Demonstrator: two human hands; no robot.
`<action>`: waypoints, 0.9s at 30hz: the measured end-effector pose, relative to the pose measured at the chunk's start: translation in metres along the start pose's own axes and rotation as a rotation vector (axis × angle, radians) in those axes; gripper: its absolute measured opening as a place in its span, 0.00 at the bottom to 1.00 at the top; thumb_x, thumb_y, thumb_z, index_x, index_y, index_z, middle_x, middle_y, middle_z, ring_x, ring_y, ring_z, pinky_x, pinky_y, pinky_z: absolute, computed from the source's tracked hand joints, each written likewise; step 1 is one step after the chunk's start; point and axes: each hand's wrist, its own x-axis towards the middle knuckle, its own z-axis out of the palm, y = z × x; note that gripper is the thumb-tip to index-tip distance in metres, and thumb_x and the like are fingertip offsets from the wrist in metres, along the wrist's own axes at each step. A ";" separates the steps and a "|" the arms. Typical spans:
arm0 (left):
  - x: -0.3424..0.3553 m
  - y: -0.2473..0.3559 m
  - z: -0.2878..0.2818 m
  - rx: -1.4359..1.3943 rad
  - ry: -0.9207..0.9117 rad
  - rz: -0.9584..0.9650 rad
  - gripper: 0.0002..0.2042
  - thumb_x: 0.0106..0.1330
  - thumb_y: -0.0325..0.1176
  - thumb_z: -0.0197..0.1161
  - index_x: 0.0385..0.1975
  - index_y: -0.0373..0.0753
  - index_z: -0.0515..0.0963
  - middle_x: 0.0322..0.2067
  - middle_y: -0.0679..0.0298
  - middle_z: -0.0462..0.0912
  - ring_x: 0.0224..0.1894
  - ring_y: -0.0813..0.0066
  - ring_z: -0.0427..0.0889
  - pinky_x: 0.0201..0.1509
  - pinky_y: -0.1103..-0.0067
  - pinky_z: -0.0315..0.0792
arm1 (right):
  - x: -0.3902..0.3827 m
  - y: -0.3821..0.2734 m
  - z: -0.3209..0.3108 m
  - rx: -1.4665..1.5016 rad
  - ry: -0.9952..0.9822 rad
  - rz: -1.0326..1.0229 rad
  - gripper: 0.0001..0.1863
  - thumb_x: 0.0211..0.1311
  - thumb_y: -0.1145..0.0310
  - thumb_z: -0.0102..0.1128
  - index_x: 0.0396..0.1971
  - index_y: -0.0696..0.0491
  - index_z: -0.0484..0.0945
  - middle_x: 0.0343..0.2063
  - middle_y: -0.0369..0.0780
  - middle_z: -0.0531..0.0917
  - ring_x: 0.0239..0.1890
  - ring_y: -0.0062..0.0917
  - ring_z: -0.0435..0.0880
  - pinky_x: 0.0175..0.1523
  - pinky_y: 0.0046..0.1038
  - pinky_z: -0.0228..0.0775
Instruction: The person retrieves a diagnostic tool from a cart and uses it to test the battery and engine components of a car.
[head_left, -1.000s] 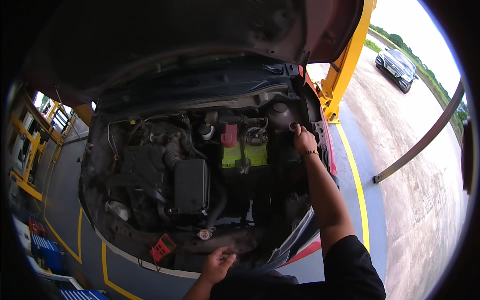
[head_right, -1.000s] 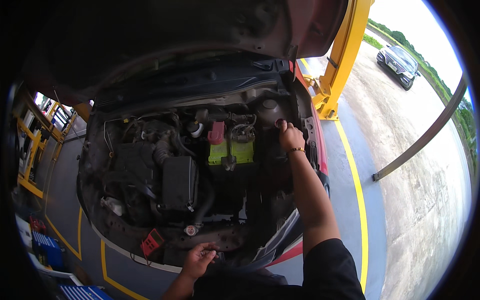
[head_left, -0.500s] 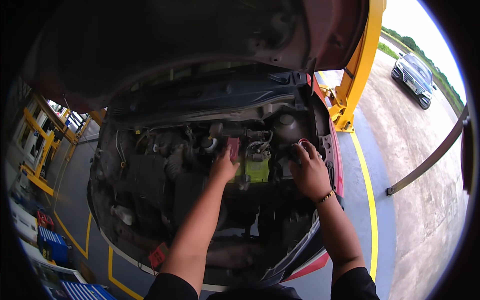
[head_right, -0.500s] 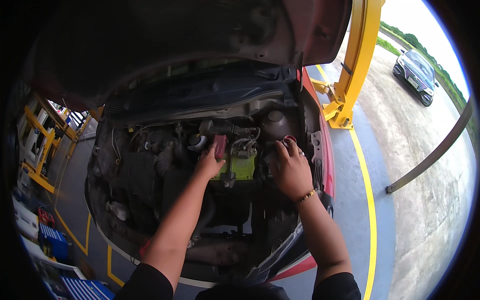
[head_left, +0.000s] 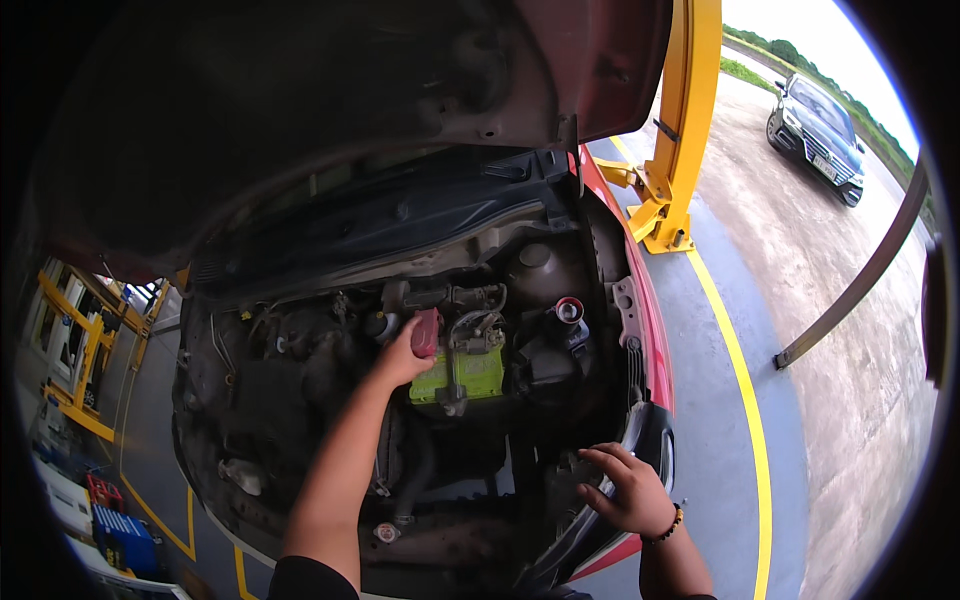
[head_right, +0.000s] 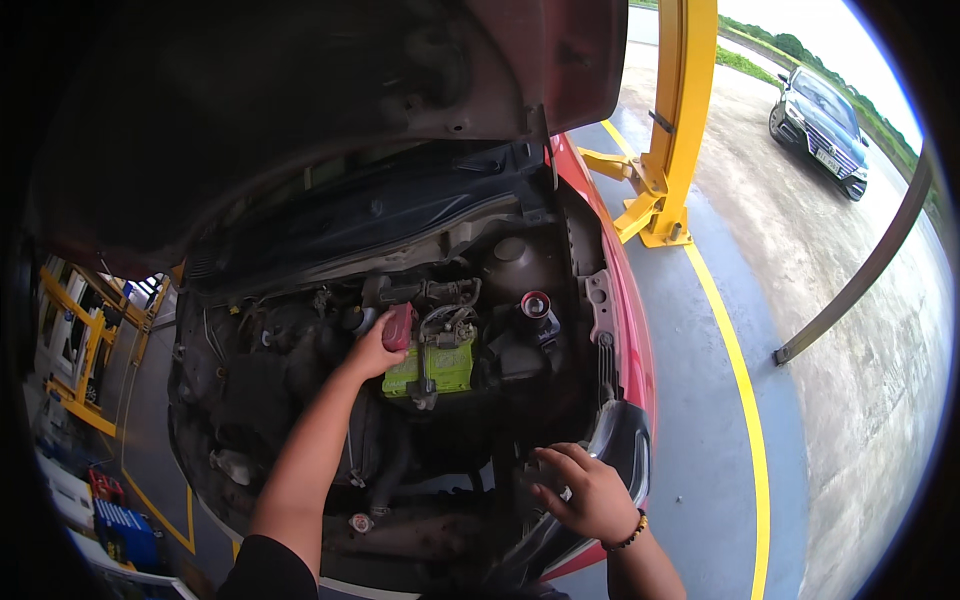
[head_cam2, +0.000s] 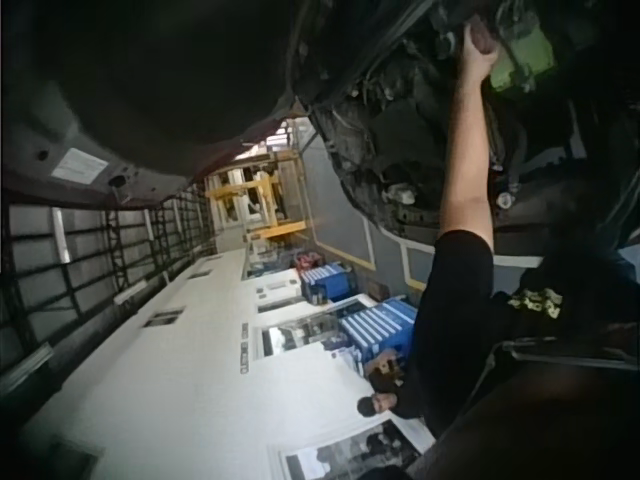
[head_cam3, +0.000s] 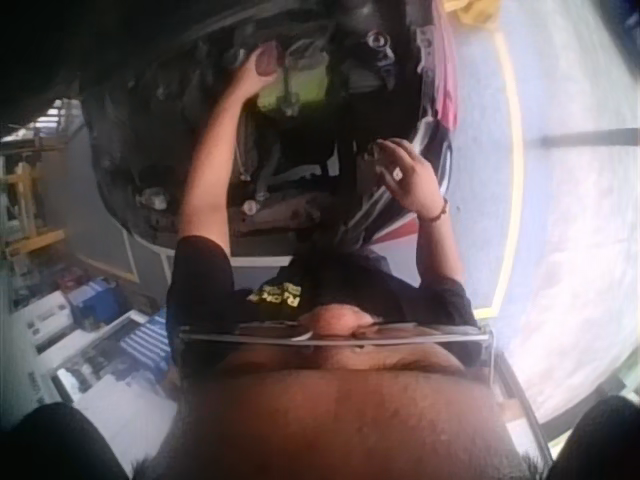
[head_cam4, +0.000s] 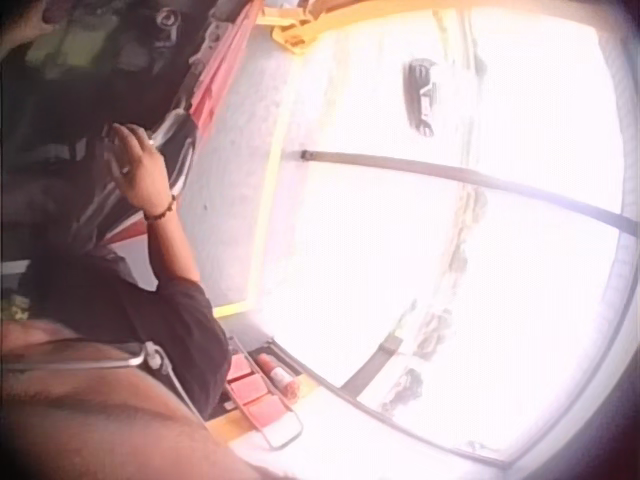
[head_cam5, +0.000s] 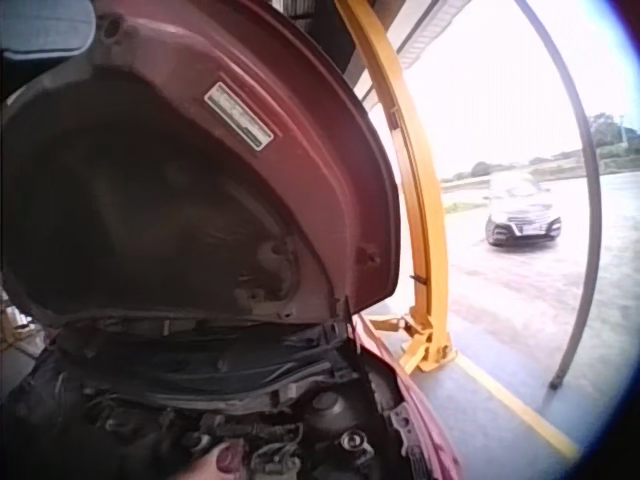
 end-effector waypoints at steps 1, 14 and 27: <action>0.003 -0.007 -0.005 -0.009 -0.063 -0.038 0.44 0.48 0.36 0.75 0.69 0.46 0.62 0.57 0.48 0.76 0.58 0.55 0.78 0.60 0.70 0.72 | -0.003 0.002 0.001 0.012 0.000 0.019 0.23 0.57 0.65 0.68 0.52 0.58 0.76 0.47 0.47 0.80 0.44 0.41 0.84 0.49 0.34 0.77; 0.010 0.018 0.018 1.004 -0.082 0.251 0.33 0.53 0.27 0.60 0.61 0.21 0.64 0.56 0.31 0.71 0.46 0.48 0.84 0.48 0.68 0.80 | 0.022 0.005 -0.001 0.034 0.037 -0.113 0.22 0.55 0.68 0.68 0.50 0.57 0.77 0.44 0.46 0.81 0.39 0.40 0.85 0.42 0.32 0.80; 0.032 0.038 -0.034 0.153 -0.124 0.053 0.27 0.56 0.42 0.67 0.55 0.37 0.77 0.49 0.50 0.83 0.51 0.52 0.81 0.57 0.67 0.74 | 0.025 0.002 0.005 0.089 -0.071 -0.128 0.24 0.54 0.66 0.69 0.51 0.56 0.77 0.44 0.46 0.81 0.39 0.41 0.85 0.42 0.34 0.80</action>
